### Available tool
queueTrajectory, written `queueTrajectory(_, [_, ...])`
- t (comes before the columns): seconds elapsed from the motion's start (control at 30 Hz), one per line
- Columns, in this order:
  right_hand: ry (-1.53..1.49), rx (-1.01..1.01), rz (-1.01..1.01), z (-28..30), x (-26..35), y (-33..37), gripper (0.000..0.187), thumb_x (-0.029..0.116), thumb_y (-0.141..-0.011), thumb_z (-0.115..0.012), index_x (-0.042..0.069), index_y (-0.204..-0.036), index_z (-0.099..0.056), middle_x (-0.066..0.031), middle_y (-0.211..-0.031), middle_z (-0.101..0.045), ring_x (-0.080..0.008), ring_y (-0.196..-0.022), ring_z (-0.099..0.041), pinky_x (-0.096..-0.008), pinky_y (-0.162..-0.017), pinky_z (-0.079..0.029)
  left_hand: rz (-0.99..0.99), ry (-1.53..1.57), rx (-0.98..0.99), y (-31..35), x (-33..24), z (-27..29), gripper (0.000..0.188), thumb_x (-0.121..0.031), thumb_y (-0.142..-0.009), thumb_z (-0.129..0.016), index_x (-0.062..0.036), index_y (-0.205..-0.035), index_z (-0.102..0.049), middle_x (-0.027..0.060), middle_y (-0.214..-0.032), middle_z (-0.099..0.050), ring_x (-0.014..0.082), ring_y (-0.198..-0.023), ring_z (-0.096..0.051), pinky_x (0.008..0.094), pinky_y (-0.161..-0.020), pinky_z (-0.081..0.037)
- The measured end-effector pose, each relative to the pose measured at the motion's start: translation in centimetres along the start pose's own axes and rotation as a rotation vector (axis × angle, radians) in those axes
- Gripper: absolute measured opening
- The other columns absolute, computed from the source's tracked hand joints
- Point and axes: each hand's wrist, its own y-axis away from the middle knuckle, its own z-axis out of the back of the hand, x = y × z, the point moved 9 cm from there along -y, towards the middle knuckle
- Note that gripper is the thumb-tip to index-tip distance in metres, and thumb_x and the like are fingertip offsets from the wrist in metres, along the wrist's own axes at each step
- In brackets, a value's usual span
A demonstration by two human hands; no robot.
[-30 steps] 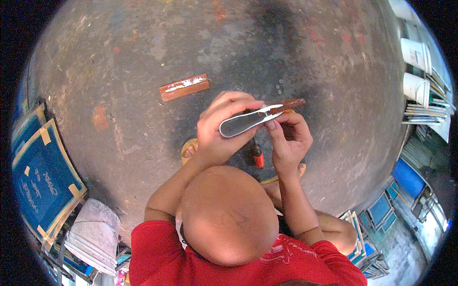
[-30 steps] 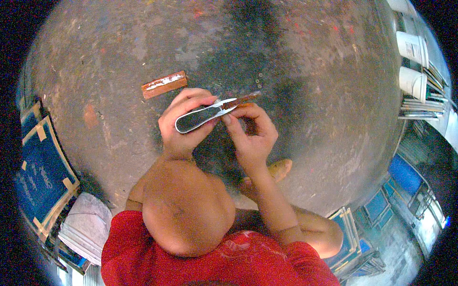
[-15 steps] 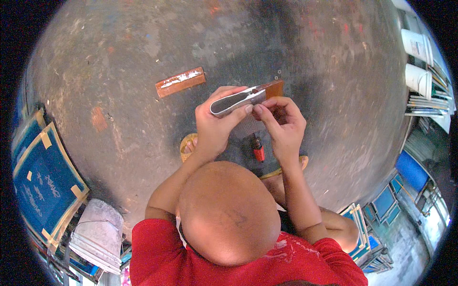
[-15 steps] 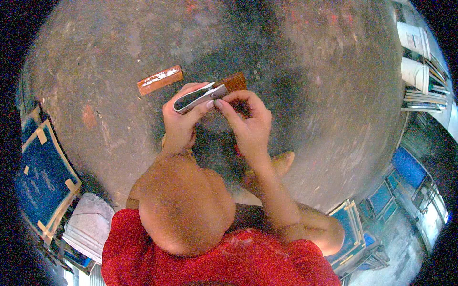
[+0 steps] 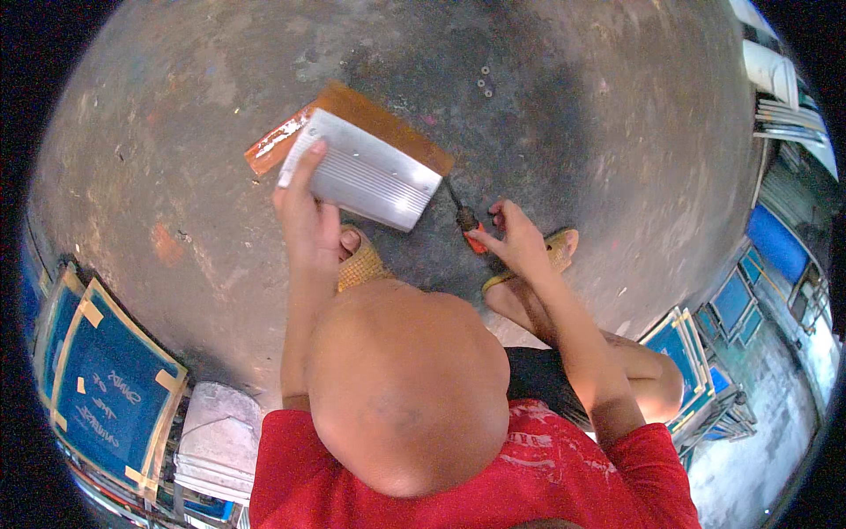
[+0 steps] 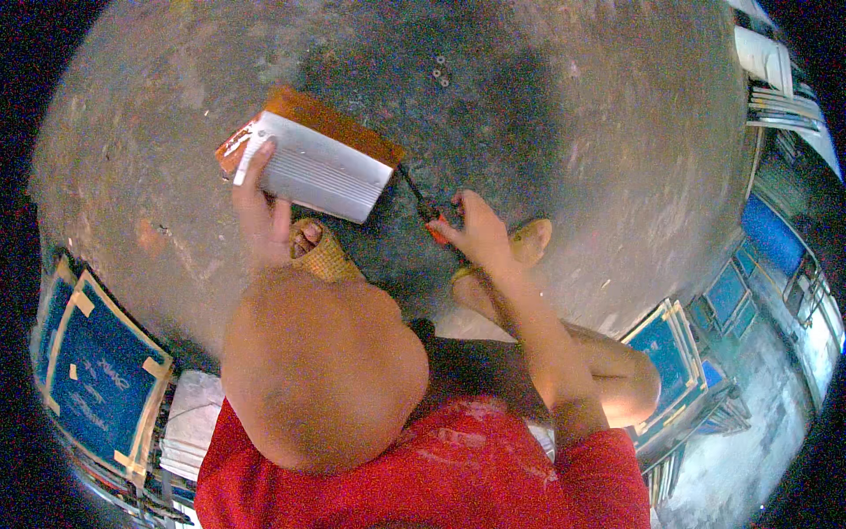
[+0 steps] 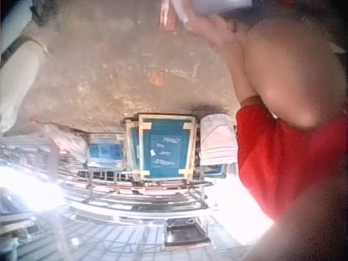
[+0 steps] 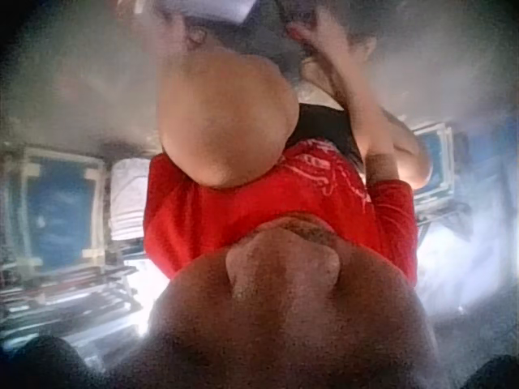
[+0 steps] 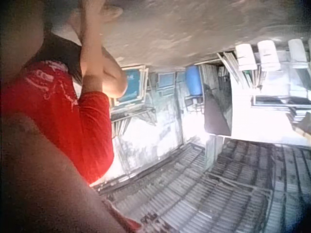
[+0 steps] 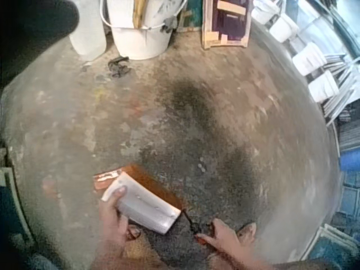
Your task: The person handles small metal pieces and washers, then uses a screwdriver to drive screws into a metal bracket while sitting on the floor. The person also moves around the workshop to retrieve items and place them on the floor.
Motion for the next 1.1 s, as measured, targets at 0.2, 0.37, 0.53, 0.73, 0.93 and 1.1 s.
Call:
queueTrajectory(0.2, [0.137, 0.008, 0.107, -2.1, 2.3, 0.7, 0.048, 0.038, -0.076, -0.077, 0.004, -0.104, -0.059, -0.0153, -0.095, -0.063, -0.0287, -0.086, -0.063, -0.0376, -0.077, -0.051, -0.034, -0.051, 0.018, 0.2, -2.5, 0.5, 0.042, -0.011, -0.079, -0.076, 0.0003, -0.117, -0.06, 0.0102, -0.111, -0.066, 0.0228, -0.104, -0.062, 0.0368, -0.094, -0.048])
queueTrajectory(0.37, [-0.157, 0.068, -0.126, -0.7, 0.2, 3.1, 0.043, 0.031, -0.083, -0.07, 0.002, -0.114, -0.06, -0.0137, -0.105, -0.064, -0.0266, -0.091, -0.064, -0.0368, -0.08, -0.051, -0.072, -0.058, 0.014, 1.6, -3.3, -0.3, 0.046, -0.009, -0.079, -0.076, 0.0018, -0.12, -0.06, 0.0121, -0.115, -0.066, 0.0233, -0.107, -0.062, 0.0359, -0.095, -0.048])
queueTrajectory(0.53, [-0.547, -0.196, -0.135, 4.3, -0.1, 9.7, 0.045, 0.027, -0.088, -0.064, 0.003, -0.125, -0.057, -0.0145, -0.11, -0.063, -0.0301, -0.102, -0.062, -0.0403, -0.089, -0.049, -0.158, -0.029, 0.055, 3.4, -3.0, -3.1, 0.047, -0.004, -0.077, -0.077, 0.005, -0.119, -0.061, 0.0144, -0.115, -0.066, 0.0236, -0.105, -0.064, 0.0354, -0.095, -0.048])
queueTrajectory(0.73, [-0.069, -0.153, 0.379, 10.9, 10.9, 10.4, 0.04, 0.02, -0.09, -0.057, -0.004, -0.122, -0.058, -0.0184, -0.103, -0.062, -0.0307, -0.095, -0.062, -0.037, -0.085, -0.048, -0.342, -0.18, 0.114, 5.9, -4.2, -5.1, 0.044, 0.002, -0.072, -0.078, 0.0057, -0.113, -0.065, 0.0108, -0.111, -0.067, 0.0198, -0.102, -0.065, 0.0304, -0.093, -0.048])
queueTrajectory(0.93, [-0.037, -0.34, 0.429, 11.5, 10.6, 11.3, 0.041, 0.021, -0.089, -0.059, -0.004, -0.121, -0.059, -0.0171, -0.09, -0.061, -0.0278, -0.077, -0.06, -0.035, -0.069, -0.047, -0.765, -0.47, 0.14, 9.0, -7.9, -7.3, 0.037, 0.006, -0.064, -0.079, 0.0031, -0.1, -0.07, 0.0119, -0.101, -0.067, 0.0205, -0.099, -0.064, 0.0298, -0.088, -0.049])
queueTrajectory(1.1, [0.079, -0.374, 0.504, 11.5, 11.2, 11.0, 0.042, 0.025, -0.091, -0.059, -0.004, -0.122, -0.059, -0.0156, -0.089, -0.061, -0.0256, -0.075, -0.059, -0.0338, -0.066, -0.047, -0.902, -0.588, 0.098, 10.0, -8.6, -7.5, 0.035, 0.009, -0.063, -0.079, 0.0016, -0.097, -0.071, 0.0122, -0.098, -0.067, 0.0225, -0.095, -0.065, 0.0316, -0.084, -0.051])
